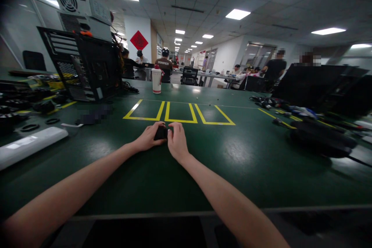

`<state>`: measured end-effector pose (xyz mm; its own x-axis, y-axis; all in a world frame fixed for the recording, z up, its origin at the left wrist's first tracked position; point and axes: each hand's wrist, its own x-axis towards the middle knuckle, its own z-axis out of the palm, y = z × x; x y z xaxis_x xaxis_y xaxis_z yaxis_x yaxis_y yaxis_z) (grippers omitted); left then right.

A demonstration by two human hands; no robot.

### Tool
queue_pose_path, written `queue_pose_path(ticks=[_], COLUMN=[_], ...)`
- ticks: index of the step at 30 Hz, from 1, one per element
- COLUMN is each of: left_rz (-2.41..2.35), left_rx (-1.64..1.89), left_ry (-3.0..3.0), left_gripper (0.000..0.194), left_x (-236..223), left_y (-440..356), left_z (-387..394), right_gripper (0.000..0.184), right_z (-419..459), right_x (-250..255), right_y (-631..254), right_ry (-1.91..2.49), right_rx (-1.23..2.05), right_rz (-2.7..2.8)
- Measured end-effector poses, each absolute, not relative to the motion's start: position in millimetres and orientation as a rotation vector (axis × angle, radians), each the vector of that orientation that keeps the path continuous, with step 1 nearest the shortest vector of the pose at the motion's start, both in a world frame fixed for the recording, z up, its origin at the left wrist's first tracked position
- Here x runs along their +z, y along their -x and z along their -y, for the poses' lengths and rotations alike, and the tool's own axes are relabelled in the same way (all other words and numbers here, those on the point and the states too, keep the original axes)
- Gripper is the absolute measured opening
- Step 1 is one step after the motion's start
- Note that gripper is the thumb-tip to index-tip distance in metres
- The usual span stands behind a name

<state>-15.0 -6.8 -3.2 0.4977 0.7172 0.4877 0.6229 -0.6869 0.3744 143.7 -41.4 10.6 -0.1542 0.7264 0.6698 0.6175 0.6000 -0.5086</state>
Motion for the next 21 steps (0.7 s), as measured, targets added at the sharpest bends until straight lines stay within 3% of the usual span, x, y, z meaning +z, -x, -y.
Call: queue_pose_path(ticks=[5,21], left_rz=[-1.155,-1.189], left_rx=[0.931,0.937], left_ry=[-2.593,-2.544], left_gripper=[0.061,0.062], left_x=[-1.9,-1.5], left_y=[15.1,14.4], left_z=[7.5,7.5], right_gripper=[0.032,0.027], right_z=[37.0,40.0], right_x=[6.1,9.6], right_y=[-143.0,-144.7], right_ry=[1.053,1.125], right_rx=[0.216,0.240], right_rz=[1.973,1.863])
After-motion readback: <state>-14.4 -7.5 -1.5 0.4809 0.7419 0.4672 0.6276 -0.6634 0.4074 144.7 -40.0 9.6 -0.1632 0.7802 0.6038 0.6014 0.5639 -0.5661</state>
